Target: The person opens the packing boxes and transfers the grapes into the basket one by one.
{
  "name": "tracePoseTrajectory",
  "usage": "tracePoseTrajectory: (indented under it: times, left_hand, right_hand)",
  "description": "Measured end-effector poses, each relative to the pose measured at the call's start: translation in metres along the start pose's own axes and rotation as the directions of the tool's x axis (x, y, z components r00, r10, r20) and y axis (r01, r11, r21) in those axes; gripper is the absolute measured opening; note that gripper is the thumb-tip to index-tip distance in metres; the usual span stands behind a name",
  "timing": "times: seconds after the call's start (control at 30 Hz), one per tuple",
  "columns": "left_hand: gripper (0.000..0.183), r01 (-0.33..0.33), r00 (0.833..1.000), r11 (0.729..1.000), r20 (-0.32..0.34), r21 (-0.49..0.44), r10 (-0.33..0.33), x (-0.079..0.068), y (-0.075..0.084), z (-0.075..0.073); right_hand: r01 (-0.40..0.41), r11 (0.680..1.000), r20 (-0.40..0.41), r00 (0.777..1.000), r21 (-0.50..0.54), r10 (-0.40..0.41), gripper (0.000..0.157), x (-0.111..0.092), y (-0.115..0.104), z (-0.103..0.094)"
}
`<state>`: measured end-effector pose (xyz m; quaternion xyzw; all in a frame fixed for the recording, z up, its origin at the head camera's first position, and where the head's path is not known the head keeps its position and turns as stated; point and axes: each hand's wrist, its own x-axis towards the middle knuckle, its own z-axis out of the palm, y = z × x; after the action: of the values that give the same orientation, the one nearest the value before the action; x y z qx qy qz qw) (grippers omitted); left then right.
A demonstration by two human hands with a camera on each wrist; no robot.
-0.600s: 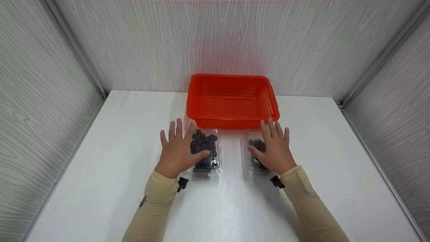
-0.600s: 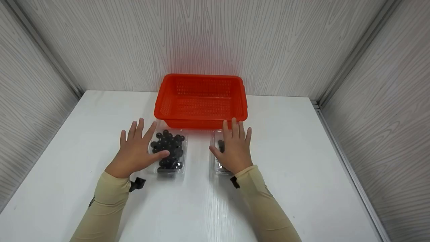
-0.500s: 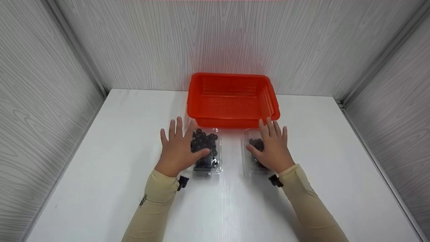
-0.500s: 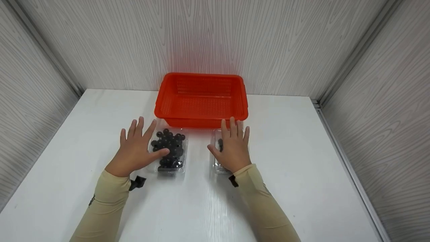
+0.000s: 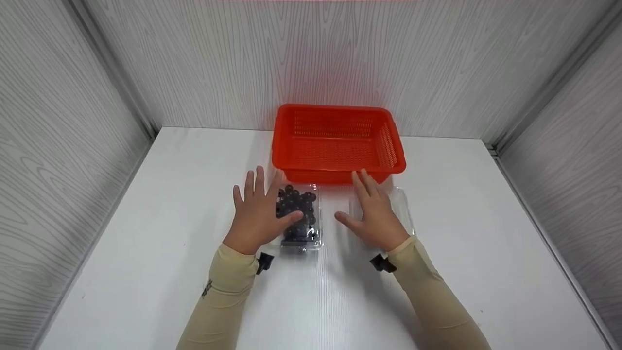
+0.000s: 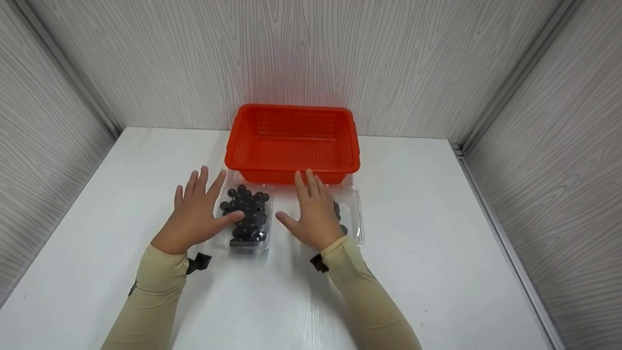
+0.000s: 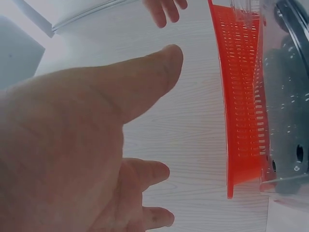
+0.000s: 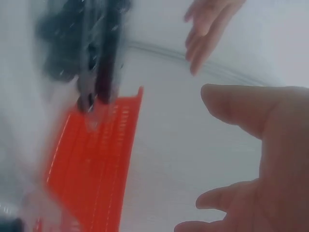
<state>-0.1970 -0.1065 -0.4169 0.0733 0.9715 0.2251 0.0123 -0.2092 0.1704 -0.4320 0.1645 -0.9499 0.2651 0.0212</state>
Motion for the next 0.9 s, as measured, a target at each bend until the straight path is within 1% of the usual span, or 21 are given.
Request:
tracePoseTrajectory:
  times: [0.17, 0.3, 0.43, 0.53, 0.7, 0.9]
  left_hand:
    - [0.105, -0.021, 1.000, 1.000, 0.006, 0.010, 0.021, -0.001, 0.002, 0.000]
    - [0.102, -0.050, 0.999, 0.999, 0.021, 0.005, 0.050, -0.003, 0.004, -0.001]
    - [0.096, -0.090, 0.995, 0.996, 0.053, 0.009, 0.089, -0.005, 0.008, -0.001]
    - [0.091, -0.124, 0.990, 0.992, 0.070, 0.031, 0.122, -0.005, 0.011, 0.001]
    - [0.086, -0.155, 0.985, 0.986, 0.086, 0.056, 0.150, -0.003, 0.016, 0.011]
    - [0.093, -0.193, 0.976, 0.979, 0.118, 0.061, 0.185, 0.002, 0.016, 0.033]
  right_hand:
    - [0.043, 0.999, 0.002, 0.999, -0.023, -0.043, 0.099, -0.005, -0.007, 0.003]
    - [0.081, 0.997, 0.034, 0.996, 0.015, -0.081, 0.096, -0.009, -0.012, 0.008]
    - [0.106, 0.993, 0.111, 0.988, 0.052, -0.111, 0.091, -0.013, -0.018, 0.016]
    - [0.095, 0.994, 0.176, 0.979, 0.055, -0.104, 0.086, -0.015, -0.023, 0.023]
    - [0.060, 0.995, 0.227, 0.971, 0.076, -0.076, 0.076, -0.018, -0.027, 0.033]
    - [0.015, 0.998, 0.294, 0.955, 0.067, -0.034, 0.062, -0.018, -0.024, 0.045]
